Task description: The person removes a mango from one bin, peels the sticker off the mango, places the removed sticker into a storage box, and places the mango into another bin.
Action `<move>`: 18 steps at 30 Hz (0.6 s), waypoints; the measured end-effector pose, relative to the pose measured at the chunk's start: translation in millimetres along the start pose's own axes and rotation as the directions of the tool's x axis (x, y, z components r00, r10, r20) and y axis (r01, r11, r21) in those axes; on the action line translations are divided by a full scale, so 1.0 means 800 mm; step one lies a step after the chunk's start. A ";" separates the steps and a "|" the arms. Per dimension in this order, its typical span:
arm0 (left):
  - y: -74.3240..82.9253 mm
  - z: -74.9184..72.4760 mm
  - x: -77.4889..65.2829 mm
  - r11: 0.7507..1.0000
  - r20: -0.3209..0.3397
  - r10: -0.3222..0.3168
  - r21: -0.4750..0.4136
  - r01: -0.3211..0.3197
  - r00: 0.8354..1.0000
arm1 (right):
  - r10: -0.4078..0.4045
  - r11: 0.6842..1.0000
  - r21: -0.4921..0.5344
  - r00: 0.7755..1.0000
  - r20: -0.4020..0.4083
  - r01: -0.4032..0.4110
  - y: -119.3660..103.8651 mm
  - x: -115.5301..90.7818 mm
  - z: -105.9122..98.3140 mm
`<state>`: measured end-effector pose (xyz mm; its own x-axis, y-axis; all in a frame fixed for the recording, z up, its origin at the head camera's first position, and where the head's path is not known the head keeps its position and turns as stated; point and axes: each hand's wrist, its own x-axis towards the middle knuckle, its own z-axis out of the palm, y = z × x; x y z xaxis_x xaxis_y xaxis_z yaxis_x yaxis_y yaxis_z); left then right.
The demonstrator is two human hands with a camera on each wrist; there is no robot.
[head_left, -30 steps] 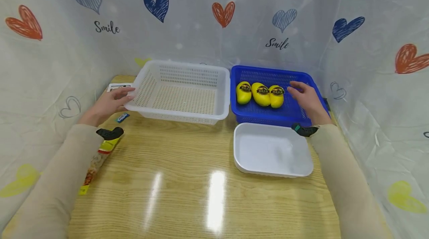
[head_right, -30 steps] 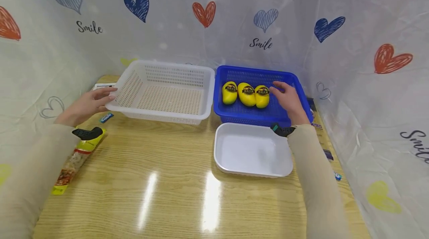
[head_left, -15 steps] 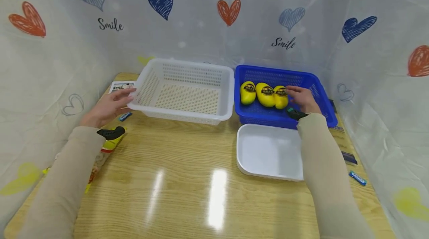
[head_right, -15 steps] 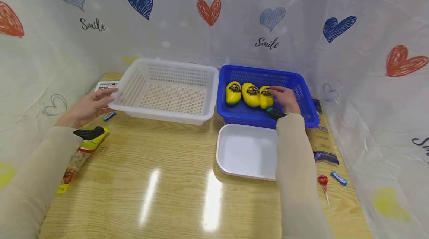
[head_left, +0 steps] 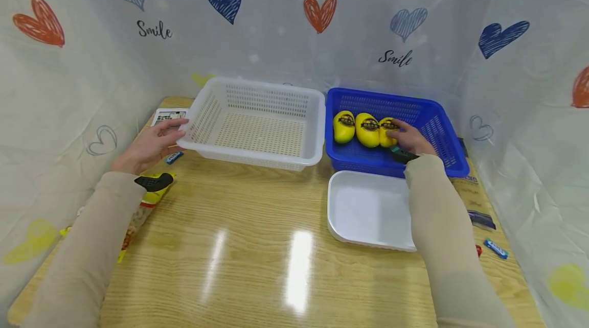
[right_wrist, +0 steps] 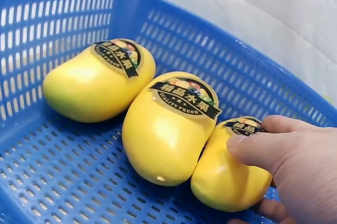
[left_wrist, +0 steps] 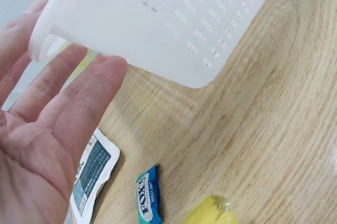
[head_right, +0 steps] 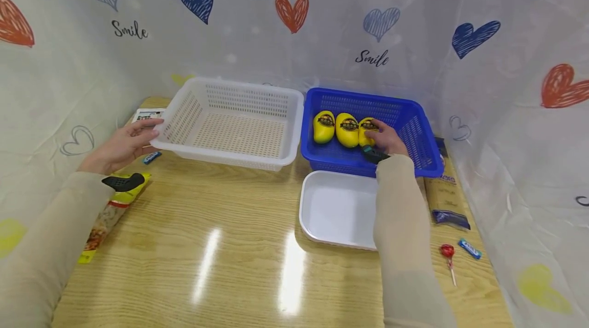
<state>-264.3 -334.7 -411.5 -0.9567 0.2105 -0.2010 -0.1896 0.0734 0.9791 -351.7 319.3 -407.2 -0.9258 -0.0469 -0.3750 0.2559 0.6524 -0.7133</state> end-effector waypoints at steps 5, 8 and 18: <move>0.000 0.001 0.001 1.000 -0.013 -0.010 0.029 0.010 1.000 | -0.004 1.000 -0.019 1.000 -0.024 0.003 0.001 0.004 0.002; 0.000 0.001 0.001 0.999 -0.017 -0.007 0.048 0.008 1.000 | 0.007 1.000 -0.003 0.999 -0.031 -0.007 -0.001 0.005 0.003; 0.000 0.002 0.001 0.996 -0.029 0.001 0.084 0.002 1.000 | 0.026 0.999 0.040 1.000 -0.014 -0.025 -0.002 -0.005 -0.008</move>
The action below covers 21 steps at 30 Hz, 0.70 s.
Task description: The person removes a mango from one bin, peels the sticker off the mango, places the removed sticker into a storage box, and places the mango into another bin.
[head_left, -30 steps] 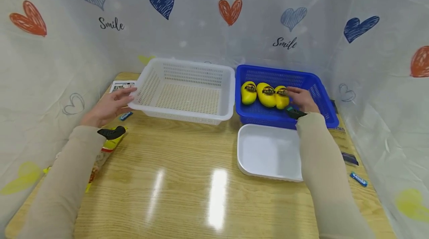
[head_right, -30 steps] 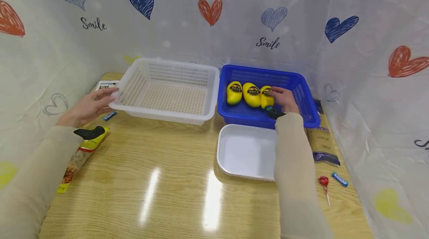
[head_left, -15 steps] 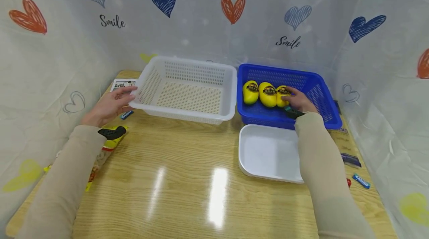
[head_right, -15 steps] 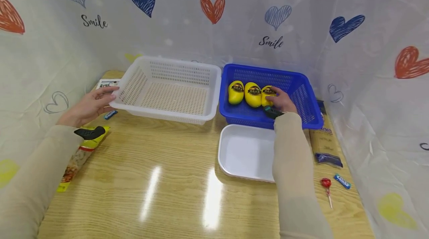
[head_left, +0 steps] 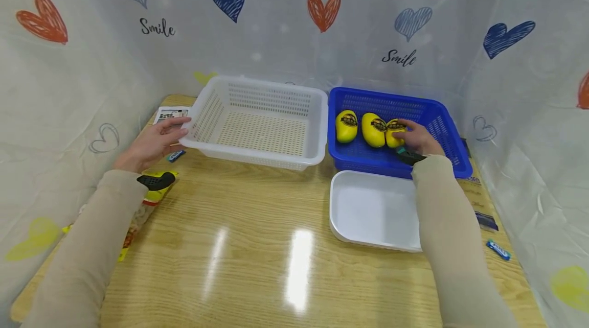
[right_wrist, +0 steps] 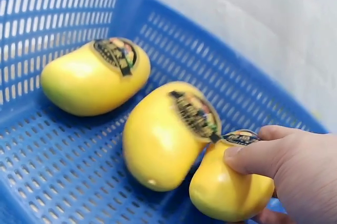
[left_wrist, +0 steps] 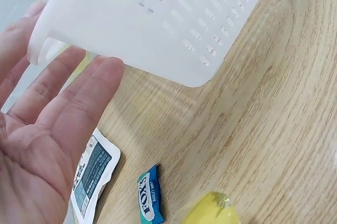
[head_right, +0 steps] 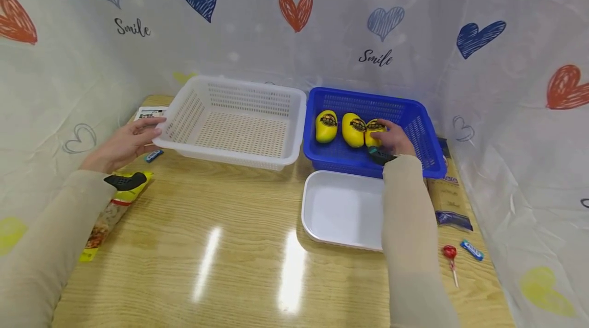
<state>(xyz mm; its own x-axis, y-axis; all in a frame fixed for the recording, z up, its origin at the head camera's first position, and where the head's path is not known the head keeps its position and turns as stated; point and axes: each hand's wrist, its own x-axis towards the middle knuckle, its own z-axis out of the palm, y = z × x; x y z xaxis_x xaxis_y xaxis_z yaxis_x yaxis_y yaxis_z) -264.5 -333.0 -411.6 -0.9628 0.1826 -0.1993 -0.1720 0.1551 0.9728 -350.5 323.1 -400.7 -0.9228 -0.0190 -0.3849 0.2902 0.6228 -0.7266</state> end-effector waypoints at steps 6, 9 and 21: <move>0.000 0.001 0.000 1.000 0.004 -0.001 -0.002 0.001 1.000 | -0.058 0.995 0.081 0.996 -0.065 0.063 -0.015 -0.025 -0.012; 0.002 0.001 -0.003 1.000 0.008 -0.017 0.006 0.017 1.000 | -0.105 0.987 0.109 0.991 -0.088 0.114 -0.026 -0.041 -0.011; 0.000 -0.002 0.000 0.998 0.006 -0.012 0.057 0.012 1.000 | -0.347 0.938 0.030 0.938 0.007 0.346 -0.074 -0.162 0.054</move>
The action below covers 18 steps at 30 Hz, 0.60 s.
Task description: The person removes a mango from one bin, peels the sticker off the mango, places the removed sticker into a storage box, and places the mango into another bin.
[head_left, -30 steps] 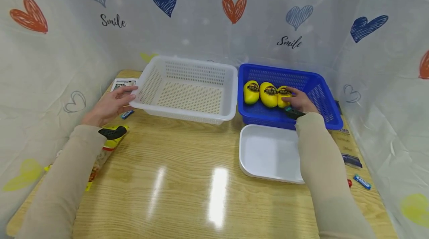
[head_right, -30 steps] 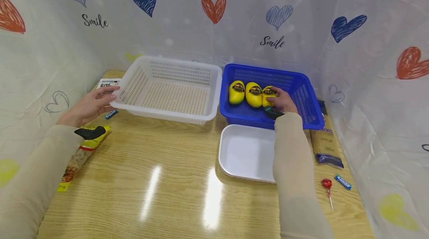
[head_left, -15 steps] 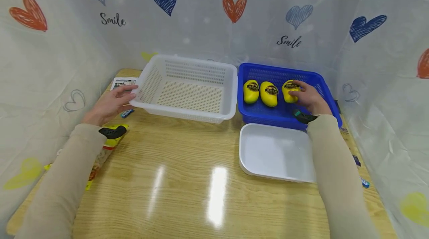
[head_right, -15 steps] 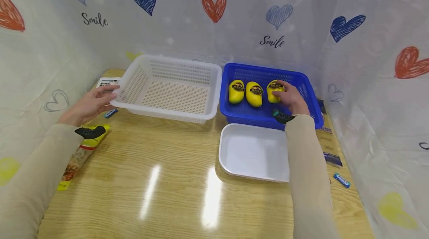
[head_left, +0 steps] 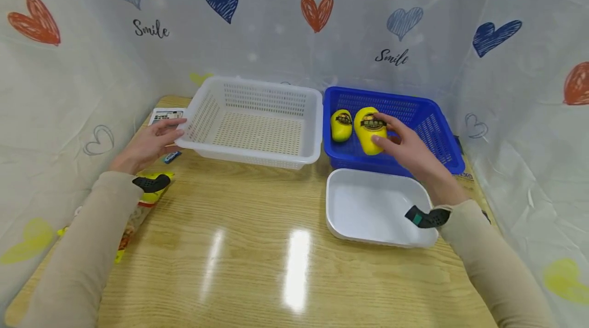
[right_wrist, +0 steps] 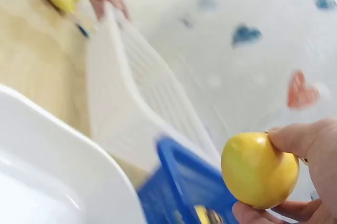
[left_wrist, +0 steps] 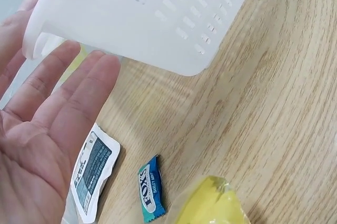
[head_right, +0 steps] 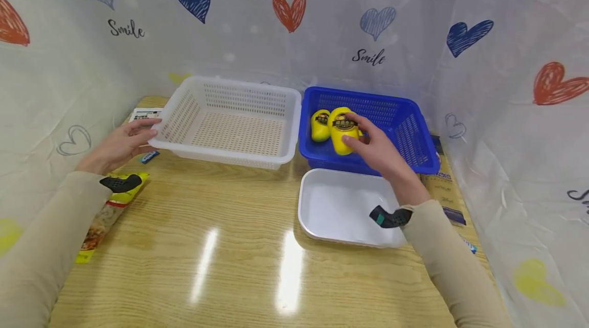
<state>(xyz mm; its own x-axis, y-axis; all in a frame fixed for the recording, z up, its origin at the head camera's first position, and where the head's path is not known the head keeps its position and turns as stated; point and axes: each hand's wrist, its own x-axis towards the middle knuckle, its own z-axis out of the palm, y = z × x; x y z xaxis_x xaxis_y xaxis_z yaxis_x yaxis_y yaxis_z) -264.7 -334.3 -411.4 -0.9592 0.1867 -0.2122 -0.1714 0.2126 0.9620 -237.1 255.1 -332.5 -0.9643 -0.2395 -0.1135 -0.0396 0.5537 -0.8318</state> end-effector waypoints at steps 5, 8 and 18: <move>-0.005 -0.004 -0.001 1.000 0.003 0.000 0.022 0.000 1.000 | -0.104 0.994 0.042 0.990 0.096 0.100 -0.025 -0.023 0.050; -0.006 -0.004 -0.002 1.000 0.008 -0.002 -0.001 0.002 1.000 | -0.145 0.988 0.072 0.975 0.171 0.134 -0.038 -0.035 0.082; -0.003 -0.001 -0.001 1.000 0.009 0.015 0.001 -0.015 1.000 | -0.193 0.979 0.145 0.896 0.400 0.146 -0.046 -0.051 0.197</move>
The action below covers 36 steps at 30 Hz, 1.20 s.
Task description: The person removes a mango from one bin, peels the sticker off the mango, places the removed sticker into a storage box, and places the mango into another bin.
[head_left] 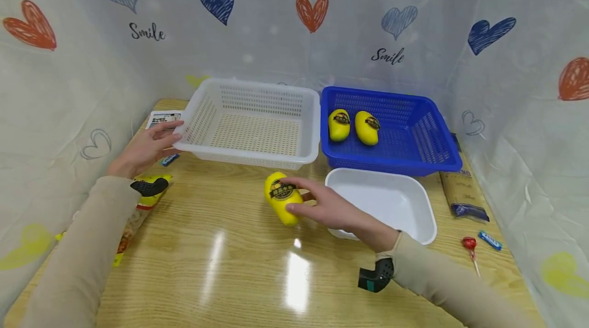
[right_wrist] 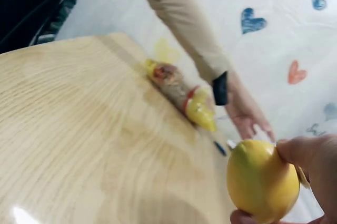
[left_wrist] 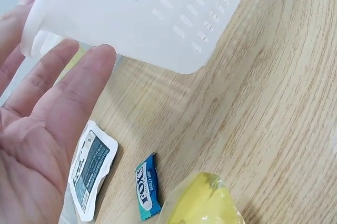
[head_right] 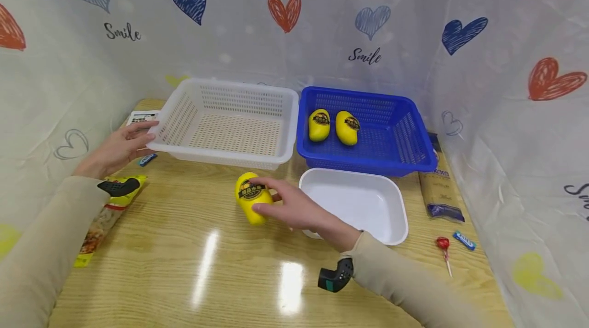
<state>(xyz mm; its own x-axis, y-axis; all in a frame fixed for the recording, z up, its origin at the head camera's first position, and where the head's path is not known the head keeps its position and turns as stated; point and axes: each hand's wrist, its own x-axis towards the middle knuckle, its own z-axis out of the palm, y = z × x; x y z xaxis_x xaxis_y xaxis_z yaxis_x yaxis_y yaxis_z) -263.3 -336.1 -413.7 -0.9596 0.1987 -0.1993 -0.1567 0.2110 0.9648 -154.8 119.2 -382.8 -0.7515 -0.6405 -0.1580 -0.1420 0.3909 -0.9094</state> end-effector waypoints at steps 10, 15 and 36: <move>0.001 0.003 0.000 1.000 0.009 0.004 0.009 -0.004 1.000 | -0.017 0.963 -0.268 0.991 -0.133 -0.019 0.048 0.046 0.051; 0.003 0.005 0.000 1.000 0.004 -0.001 0.012 0.001 1.000 | 0.015 0.961 -0.266 0.970 -0.242 -0.081 0.055 0.052 0.058; 0.005 0.006 -0.003 0.992 -0.016 0.048 0.118 -0.046 0.999 | 0.046 0.992 -0.098 0.954 -0.297 -0.078 0.056 0.049 0.066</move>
<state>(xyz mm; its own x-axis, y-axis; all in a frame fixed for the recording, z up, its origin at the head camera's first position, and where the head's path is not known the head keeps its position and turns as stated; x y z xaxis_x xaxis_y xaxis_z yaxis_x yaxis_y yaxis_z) -260.4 -330.9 -410.6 -0.9696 0.1933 -0.1502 -0.0840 0.3136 0.9458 -156.2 76.7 -450.0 -0.9149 -0.3961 -0.0782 -0.1448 0.5026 -0.8523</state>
